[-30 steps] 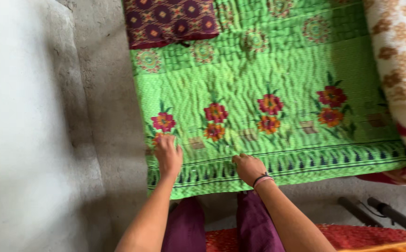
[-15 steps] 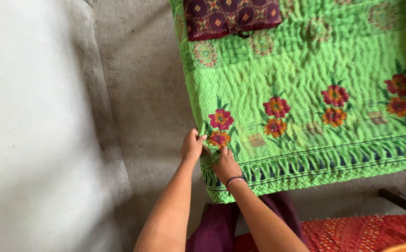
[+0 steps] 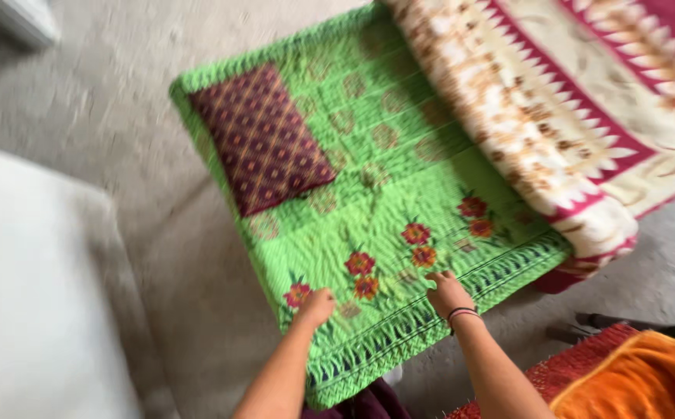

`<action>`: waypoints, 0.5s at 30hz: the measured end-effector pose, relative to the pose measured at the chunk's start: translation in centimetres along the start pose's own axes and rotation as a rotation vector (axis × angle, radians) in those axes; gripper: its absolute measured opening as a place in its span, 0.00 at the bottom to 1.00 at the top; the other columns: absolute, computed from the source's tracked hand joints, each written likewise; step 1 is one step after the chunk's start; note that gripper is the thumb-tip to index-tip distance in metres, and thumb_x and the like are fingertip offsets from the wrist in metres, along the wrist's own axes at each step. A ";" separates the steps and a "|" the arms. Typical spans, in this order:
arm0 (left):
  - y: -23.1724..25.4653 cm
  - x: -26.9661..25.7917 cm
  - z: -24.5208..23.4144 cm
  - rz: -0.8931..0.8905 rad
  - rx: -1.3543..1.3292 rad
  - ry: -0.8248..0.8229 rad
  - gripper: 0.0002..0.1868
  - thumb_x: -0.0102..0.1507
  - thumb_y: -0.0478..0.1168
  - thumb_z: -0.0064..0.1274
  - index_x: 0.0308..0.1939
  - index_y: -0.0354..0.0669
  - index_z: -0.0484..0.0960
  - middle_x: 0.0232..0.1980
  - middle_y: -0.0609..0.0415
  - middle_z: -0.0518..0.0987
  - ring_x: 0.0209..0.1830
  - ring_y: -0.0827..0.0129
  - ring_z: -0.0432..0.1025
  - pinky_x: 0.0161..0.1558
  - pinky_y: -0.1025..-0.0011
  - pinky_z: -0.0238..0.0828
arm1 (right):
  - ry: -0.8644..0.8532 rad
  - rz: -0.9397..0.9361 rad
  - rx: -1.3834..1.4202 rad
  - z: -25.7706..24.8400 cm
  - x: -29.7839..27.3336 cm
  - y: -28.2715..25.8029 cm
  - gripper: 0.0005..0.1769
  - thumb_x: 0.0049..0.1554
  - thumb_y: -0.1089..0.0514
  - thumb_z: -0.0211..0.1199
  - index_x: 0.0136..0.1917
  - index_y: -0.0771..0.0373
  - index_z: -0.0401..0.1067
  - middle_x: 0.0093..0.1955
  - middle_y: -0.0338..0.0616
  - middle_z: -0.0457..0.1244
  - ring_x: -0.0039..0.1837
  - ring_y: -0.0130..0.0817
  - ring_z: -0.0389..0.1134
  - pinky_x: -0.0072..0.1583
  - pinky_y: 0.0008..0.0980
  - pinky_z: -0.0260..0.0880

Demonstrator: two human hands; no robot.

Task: The person folds a patterned blanket on a cot, then places an orange blanket and two teal pillows on the cot. The person then spreads a red patterned sheet over a second cot and smooths it out.

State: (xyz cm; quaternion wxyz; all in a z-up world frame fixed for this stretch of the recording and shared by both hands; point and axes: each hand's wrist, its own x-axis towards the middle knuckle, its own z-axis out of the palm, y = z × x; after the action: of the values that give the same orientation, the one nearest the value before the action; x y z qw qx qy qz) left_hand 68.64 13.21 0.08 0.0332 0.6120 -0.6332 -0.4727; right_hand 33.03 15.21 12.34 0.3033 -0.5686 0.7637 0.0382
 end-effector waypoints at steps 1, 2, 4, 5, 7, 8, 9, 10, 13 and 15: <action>3.4 0.5 0.4 0.045 -0.024 -0.017 0.14 0.60 0.43 0.51 0.47 0.45 0.84 0.48 0.39 0.82 0.50 0.45 0.76 0.50 0.52 0.74 | 0.041 0.007 -0.009 -1.5 -0.8 0.8 0.24 0.56 0.51 0.63 0.67 0.46 0.73 0.68 0.48 0.61 0.66 0.50 0.67 0.66 0.44 0.69; 7.0 1.2 0.5 0.081 -0.005 -0.036 0.14 0.60 0.44 0.52 0.46 0.44 0.84 0.49 0.40 0.82 0.51 0.45 0.76 0.52 0.52 0.73 | 0.071 0.047 0.013 -2.8 -1.5 1.3 0.24 0.56 0.51 0.63 0.67 0.46 0.73 0.68 0.48 0.61 0.66 0.50 0.67 0.66 0.44 0.69; 14.1 2.3 0.4 0.162 0.019 -0.111 0.14 0.61 0.45 0.52 0.46 0.43 0.83 0.51 0.41 0.82 0.53 0.46 0.76 0.54 0.52 0.72 | 0.131 0.125 0.055 -5.9 -2.7 2.0 0.23 0.57 0.51 0.62 0.67 0.46 0.73 0.69 0.47 0.61 0.66 0.49 0.68 0.67 0.44 0.69; 17.0 2.3 0.1 0.207 0.029 -0.168 0.14 0.61 0.45 0.51 0.47 0.44 0.83 0.53 0.42 0.81 0.54 0.47 0.75 0.54 0.53 0.72 | 0.133 0.165 0.065 -7.2 -3.5 2.0 0.24 0.57 0.51 0.63 0.67 0.45 0.73 0.70 0.46 0.59 0.67 0.48 0.67 0.67 0.44 0.68; 21.8 1.7 -0.5 0.343 0.061 -0.175 0.14 0.63 0.45 0.50 0.47 0.40 0.82 0.53 0.41 0.81 0.53 0.46 0.75 0.55 0.52 0.72 | 0.125 0.255 0.094 -9.1 -6.1 1.5 0.25 0.56 0.51 0.63 0.67 0.43 0.72 0.73 0.45 0.56 0.69 0.47 0.65 0.68 0.45 0.67; 23.4 1.1 -1.0 0.375 0.115 -0.189 0.14 0.63 0.44 0.50 0.47 0.41 0.82 0.53 0.41 0.81 0.54 0.46 0.75 0.55 0.52 0.72 | 0.152 0.272 0.098 -9.7 -7.6 1.1 0.25 0.56 0.51 0.64 0.67 0.43 0.72 0.73 0.45 0.56 0.70 0.47 0.64 0.68 0.45 0.67; 25.0 1.0 -1.6 0.417 0.174 -0.209 0.15 0.63 0.44 0.49 0.48 0.41 0.82 0.53 0.41 0.81 0.54 0.46 0.75 0.55 0.51 0.72 | 0.184 0.300 0.106 -10.6 -8.9 0.5 0.25 0.56 0.50 0.64 0.68 0.43 0.72 0.73 0.46 0.56 0.71 0.47 0.63 0.69 0.44 0.66; 26.2 0.8 -2.3 0.460 0.231 -0.229 0.15 0.62 0.44 0.49 0.48 0.41 0.82 0.53 0.41 0.81 0.55 0.46 0.74 0.56 0.51 0.72 | 0.215 0.328 0.113 -11.4 -10.0 -0.2 0.25 0.57 0.50 0.64 0.68 0.43 0.73 0.73 0.46 0.56 0.72 0.47 0.62 0.70 0.44 0.66; 26.9 0.3 -4.4 0.562 0.372 -0.282 0.16 0.63 0.44 0.46 0.51 0.46 0.82 0.59 0.45 0.78 0.59 0.47 0.72 0.58 0.49 0.70 | 0.139 0.590 0.329 -12.3 -14.5 -2.5 0.25 0.60 0.51 0.57 0.71 0.41 0.70 0.75 0.41 0.56 0.70 0.44 0.66 0.61 0.47 0.80; 27.0 0.4 -5.1 0.628 0.573 -0.326 0.20 0.63 0.46 0.48 0.58 0.46 0.77 0.63 0.44 0.74 0.62 0.47 0.70 0.59 0.47 0.68 | 0.259 0.576 0.288 -11.8 -16.9 -4.2 0.25 0.58 0.51 0.60 0.69 0.42 0.71 0.75 0.40 0.56 0.73 0.42 0.63 0.67 0.46 0.70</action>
State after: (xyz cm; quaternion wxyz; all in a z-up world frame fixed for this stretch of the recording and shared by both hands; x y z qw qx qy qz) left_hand 51.67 4.73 19.92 -0.0959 0.2925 -0.8903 -0.3357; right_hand 34.71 23.22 31.70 0.2578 -0.2809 0.9226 -0.0586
